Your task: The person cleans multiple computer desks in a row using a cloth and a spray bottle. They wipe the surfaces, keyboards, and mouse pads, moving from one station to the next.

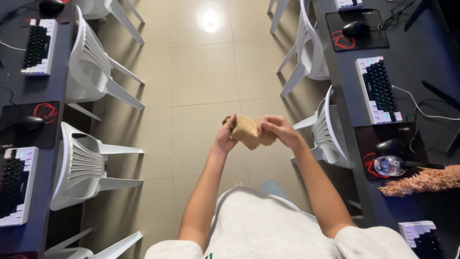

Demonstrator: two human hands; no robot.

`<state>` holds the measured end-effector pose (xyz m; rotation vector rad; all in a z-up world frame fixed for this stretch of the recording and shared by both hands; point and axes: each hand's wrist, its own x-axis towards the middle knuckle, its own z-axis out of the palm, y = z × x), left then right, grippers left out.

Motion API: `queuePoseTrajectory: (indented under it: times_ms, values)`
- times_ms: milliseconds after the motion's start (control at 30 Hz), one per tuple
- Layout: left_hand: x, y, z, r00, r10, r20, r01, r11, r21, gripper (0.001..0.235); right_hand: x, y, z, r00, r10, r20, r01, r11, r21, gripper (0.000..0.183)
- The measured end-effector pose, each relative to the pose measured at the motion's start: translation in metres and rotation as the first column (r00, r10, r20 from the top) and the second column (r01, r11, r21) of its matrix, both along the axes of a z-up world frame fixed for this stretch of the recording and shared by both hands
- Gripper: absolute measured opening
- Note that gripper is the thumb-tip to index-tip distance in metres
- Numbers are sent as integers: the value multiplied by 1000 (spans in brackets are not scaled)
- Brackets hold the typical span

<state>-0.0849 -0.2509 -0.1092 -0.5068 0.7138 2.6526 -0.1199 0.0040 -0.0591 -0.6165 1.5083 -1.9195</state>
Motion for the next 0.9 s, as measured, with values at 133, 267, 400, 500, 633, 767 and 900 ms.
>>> queuePoseTrajectory:
  times_ms: [133,267,400,500,633,767,900]
  values:
    - [7,1,25,1000,-10,-2,10,995,-97,38,33,-7,56,977,-212,22,212,977,-11,30]
    - [15,-1,46,979,1,-205,-41,981,-189,36,34,11,2,866,-237,439,205,971,121,49]
    - [23,-1,63,963,-154,-220,64,927,-370,41,38,1,-19,940,-122,319,131,991,-7,69]
    - [28,-1,67,943,-217,-252,70,870,-487,40,36,-17,-15,909,-130,396,211,963,-168,55]
    - [26,-9,63,945,-211,-248,30,817,-576,38,27,-22,-19,891,-314,327,385,905,-179,37]
    - [29,-9,78,935,-150,-323,-123,715,-688,35,21,-15,-29,821,-419,387,504,851,-148,24]
    - [27,1,101,976,12,-217,-191,526,-829,47,20,-15,-17,820,-545,173,558,829,-34,20]
